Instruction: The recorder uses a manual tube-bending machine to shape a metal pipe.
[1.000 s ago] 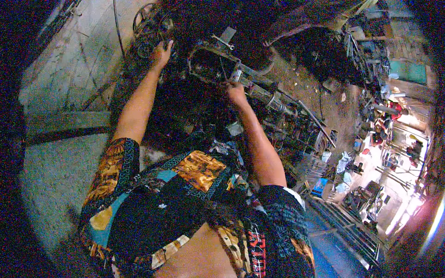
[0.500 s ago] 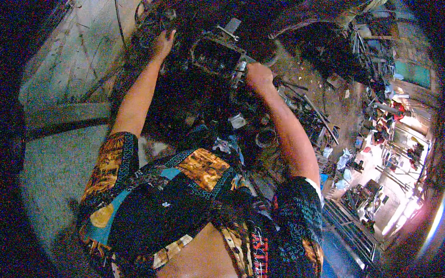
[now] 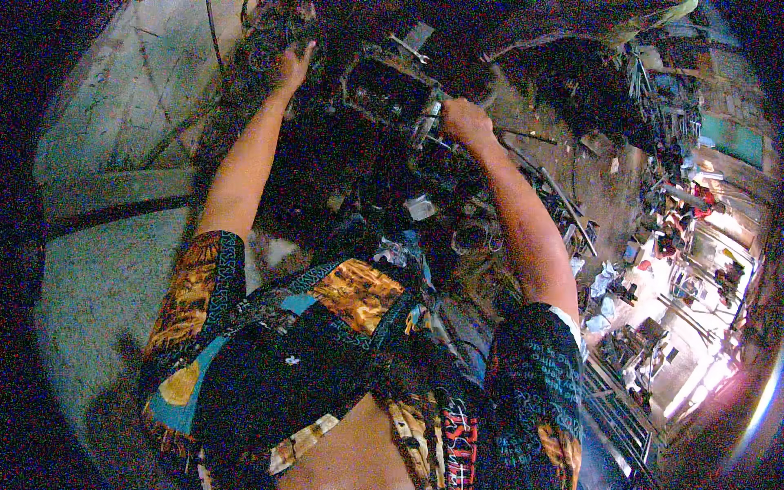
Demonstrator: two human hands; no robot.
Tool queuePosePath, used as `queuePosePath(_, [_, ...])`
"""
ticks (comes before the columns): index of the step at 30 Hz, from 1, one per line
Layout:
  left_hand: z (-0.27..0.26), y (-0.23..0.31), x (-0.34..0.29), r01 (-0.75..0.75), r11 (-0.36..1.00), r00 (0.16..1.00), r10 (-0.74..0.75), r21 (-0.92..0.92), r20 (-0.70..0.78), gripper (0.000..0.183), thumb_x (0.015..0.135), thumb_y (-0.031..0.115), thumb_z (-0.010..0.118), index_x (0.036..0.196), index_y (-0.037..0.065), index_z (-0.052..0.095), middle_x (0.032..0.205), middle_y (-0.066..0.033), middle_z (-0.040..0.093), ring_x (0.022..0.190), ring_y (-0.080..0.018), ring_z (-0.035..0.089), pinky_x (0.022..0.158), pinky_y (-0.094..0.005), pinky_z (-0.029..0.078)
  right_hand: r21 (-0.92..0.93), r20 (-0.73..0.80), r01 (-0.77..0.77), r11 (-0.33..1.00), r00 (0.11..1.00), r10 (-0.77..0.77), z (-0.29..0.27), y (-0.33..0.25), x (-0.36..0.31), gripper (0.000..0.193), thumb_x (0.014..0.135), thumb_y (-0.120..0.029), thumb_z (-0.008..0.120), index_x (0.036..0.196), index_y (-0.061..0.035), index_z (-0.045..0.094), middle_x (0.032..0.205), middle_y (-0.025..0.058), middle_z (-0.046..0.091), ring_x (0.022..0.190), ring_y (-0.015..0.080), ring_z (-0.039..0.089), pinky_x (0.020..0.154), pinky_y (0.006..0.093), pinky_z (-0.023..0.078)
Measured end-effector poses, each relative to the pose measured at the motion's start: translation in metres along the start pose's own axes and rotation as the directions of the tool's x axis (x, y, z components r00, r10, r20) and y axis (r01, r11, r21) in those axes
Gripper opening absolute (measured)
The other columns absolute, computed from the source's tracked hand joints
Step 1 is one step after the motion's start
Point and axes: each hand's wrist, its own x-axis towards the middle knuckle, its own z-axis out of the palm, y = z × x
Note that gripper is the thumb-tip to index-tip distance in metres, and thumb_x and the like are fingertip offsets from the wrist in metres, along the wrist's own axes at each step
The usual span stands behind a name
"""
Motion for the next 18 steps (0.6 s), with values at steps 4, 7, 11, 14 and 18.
queuePosePath(4, [-0.003, 0.0, -0.011, 0.072, 0.992, 0.995, -0.064, 0.104, -0.074, 0.062, 0.084, 0.058, 0.053, 0.108, 0.002, 0.063, 0.092, -0.0233, 0.065, 0.086, -0.0398, 0.063, 0.075, -0.0489, 0.05, 0.022, -0.015, 0.046, 0.999, 0.999, -0.046, 0.002, 0.003, 0.005, 0.025, 0.078, -0.017, 0.053, 0.094, 0.0003, 0.06, 0.096, 0.0255, 0.063, 0.092, 0.0417, 0.061, 0.08, 0.0491, 0.05])
queuePosePath(7, [-0.011, -0.008, -0.025, -0.04, 0.989, 0.987, 0.061, 0.14, -0.152, 0.06, 0.084, 0.055, 0.055, 0.106, 0.0, 0.064, 0.091, -0.0237, 0.065, 0.085, -0.0401, 0.063, 0.075, -0.0471, 0.051, 0.029, 0.025, 0.048, 0.998, 0.999, -0.048, 0.0, 0.002, 0.007, 0.026, 0.078, -0.019, 0.054, 0.095, -0.0001, 0.06, 0.096, 0.0252, 0.063, 0.092, 0.0417, 0.061, 0.08, 0.049, 0.05])
queuePosePath(11, [-0.019, -0.007, -0.038, -0.001, 0.987, 0.991, -0.021, -0.162, -0.134, 0.053, 0.086, 0.045, 0.059, 0.108, -0.003, 0.061, 0.095, -0.0245, 0.065, 0.089, -0.0396, 0.063, 0.078, -0.0431, 0.05, 0.044, 0.028, 0.017, 0.999, 0.999, -0.018, 0.002, 0.001, 0.007, 0.029, 0.077, -0.02, 0.055, 0.097, -0.0004, 0.059, 0.097, 0.0245, 0.063, 0.093, 0.0413, 0.061, 0.081, 0.0486, 0.05])
queuePosePath(14, [-0.029, 0.001, -0.069, -0.053, 0.988, 0.959, 0.011, -0.143, -0.284, 0.049, 0.089, 0.038, 0.059, 0.113, -0.005, 0.057, 0.107, -0.0257, 0.061, 0.102, -0.0384, 0.059, 0.087, -0.04, 0.046, 0.011, 0.041, 0.02, 1.0, 0.999, -0.021, 0.004, 0.001, 0.008, 0.029, 0.076, -0.02, 0.056, 0.097, 0.0001, 0.059, 0.098, 0.0242, 0.063, 0.094, 0.041, 0.061, 0.081, 0.0483, 0.05])
queuePosePath(18, [-0.038, -0.003, -0.1, 0.07, 0.973, 0.97, -0.117, -0.218, -0.214, 0.056, 0.093, 0.035, 0.054, 0.126, -0.009, 0.044, 0.127, -0.0264, 0.049, 0.121, -0.0377, 0.045, 0.101, -0.039, 0.036, 0.022, 0.044, 0.01, 1.0, 0.999, -0.011, 0.006, 0.003, 0.01, 0.029, 0.076, -0.02, 0.055, 0.097, 0.0004, 0.059, 0.099, 0.0241, 0.063, 0.096, 0.0404, 0.061, 0.083, 0.0481, 0.049])
